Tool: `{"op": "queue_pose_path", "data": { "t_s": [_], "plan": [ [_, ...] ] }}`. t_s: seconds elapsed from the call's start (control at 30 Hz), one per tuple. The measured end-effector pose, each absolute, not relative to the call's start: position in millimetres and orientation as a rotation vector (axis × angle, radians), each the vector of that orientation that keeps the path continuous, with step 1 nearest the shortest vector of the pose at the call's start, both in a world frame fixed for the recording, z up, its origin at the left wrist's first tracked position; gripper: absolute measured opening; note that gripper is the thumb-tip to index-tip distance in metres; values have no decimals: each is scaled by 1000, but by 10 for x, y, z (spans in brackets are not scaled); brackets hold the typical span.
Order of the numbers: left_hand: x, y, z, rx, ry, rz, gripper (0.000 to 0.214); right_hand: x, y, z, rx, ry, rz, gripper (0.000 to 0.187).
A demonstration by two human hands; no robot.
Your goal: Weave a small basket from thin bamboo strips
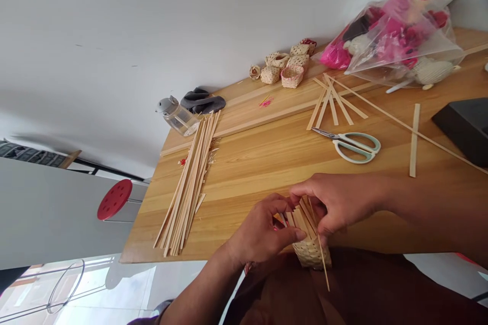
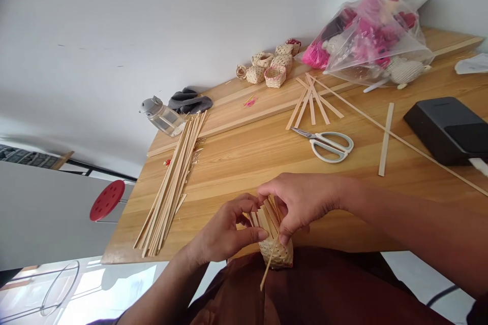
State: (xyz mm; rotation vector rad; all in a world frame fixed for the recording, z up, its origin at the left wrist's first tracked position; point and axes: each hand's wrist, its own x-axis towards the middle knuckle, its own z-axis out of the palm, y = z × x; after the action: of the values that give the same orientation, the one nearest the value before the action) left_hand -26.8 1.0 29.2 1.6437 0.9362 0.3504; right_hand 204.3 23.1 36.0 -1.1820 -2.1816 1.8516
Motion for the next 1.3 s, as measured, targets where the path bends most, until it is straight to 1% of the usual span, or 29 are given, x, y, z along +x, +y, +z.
{"op": "queue_pose_path", "data": {
  "t_s": [0.07,0.13,0.2,0.33,0.43,0.57,0.7,0.9,1.0,1.07,1.2,1.3],
  "plan": [
    [-275,13,267,1544,895,372,28,2030,247,375,-1148,-2155,1945,42],
    [-282,17,247,1460,859,376,35,2018,261,390,-1110,-2114,2053,36],
    [-283,26,248,1467,848,365,37,2007,279,403,-1118,-2059,2162,36],
    [-261,51,280,1593,848,330,34,1983,323,380,-1202,-1907,2449,40],
    [-244,57,274,1578,830,321,35,1969,316,327,-1210,-1877,2508,37],
    [-254,49,262,1596,777,328,30,1967,250,298,-1127,-1822,2443,28],
    [-284,49,303,1698,793,274,20,1973,222,304,-1043,-1925,2338,22],
    [-345,81,265,1673,769,237,25,1952,255,271,-1021,-1888,2375,32],
    [-332,67,252,1635,767,237,28,1957,263,262,-1043,-1862,2395,34],
    [-301,39,269,1646,792,244,25,1963,256,255,-1084,-1896,2374,34],
    [-244,-14,314,1727,900,226,12,1957,199,235,-1196,-1889,2319,32],
    [-241,-20,320,1727,875,229,8,1937,153,239,-1119,-1885,2290,33]
  ]
}}
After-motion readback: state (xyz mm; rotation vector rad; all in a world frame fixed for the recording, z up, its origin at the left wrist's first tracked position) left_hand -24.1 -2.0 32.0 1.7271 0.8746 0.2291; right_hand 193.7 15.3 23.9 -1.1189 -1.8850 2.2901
